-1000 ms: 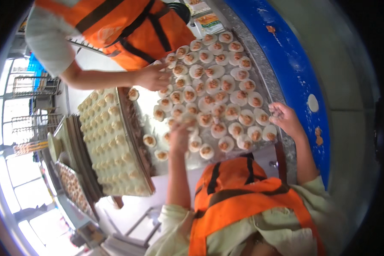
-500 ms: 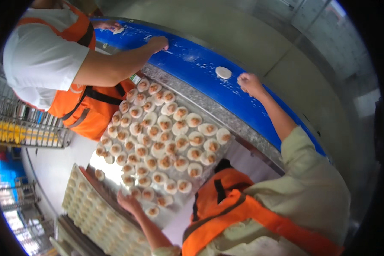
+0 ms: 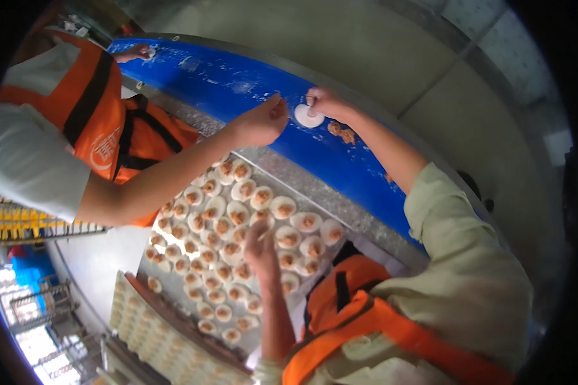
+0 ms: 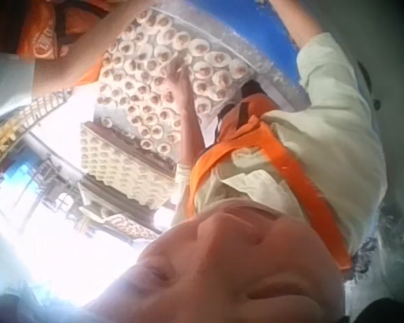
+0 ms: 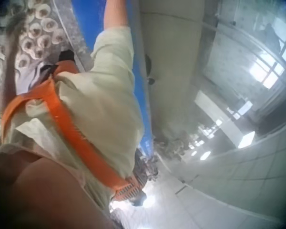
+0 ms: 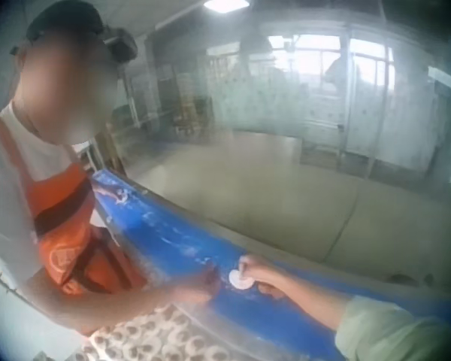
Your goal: The person repeatedly picks up small dough discs and filling portions from a blue conveyor belt, wraps the filling into the dough, and places the finished dumplings onto a metal tray. The worker maintains a steady rhythm while coordinating with a coworker on the same line.
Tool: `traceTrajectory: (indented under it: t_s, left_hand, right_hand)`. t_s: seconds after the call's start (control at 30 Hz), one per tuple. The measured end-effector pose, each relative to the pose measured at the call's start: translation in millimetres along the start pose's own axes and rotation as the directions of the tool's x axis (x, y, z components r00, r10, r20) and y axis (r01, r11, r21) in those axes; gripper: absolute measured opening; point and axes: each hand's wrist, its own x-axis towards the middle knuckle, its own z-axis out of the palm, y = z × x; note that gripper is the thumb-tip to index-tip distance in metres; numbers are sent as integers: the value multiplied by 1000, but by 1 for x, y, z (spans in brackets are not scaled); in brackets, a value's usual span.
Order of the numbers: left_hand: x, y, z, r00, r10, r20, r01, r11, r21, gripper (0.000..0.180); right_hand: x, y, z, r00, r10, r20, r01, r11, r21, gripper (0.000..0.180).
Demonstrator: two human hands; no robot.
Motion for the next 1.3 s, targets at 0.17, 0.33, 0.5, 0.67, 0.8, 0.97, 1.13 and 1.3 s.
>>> traceTrajectory:
  t_s: [0.17,0.33,0.5,0.67,0.8,0.97,1.13,1.3]
  left_hand:
    - [29,27,87,844,-228,486,507,635,-582,38]
    - [30,40,122,742,-275,611,665,413,-622,38]
    - [32,25,117,817,-372,440,568,649,-506,32]
    - [42,25,104,889,-333,313,448,774,-448,31]
    - [52,28,94,849,-388,358,526,557,-643,35]
    - [44,26,103,791,-313,526,612,381,-693,29]
    - [27,15,83,837,-245,489,546,413,-729,24]
    - [1,28,49,773,-178,608,634,190,-750,29]
  right_hand:
    - [-80,-51,-31,985,-55,165,-43,841,540,20]
    - [-101,-52,-25,947,-112,302,1,938,346,16]
    - [-40,-10,5,981,-102,-164,40,938,-345,33]
    - [-17,-10,18,999,2,-51,-13,973,-230,19]
    - [-60,-49,-1,981,-30,192,12,995,95,10]
    - [-132,-75,24,974,-175,145,185,981,-60,19]
    - [-155,-94,13,914,-259,313,297,952,-77,29]
    - [-169,-110,8,936,-257,241,268,963,-14,32]
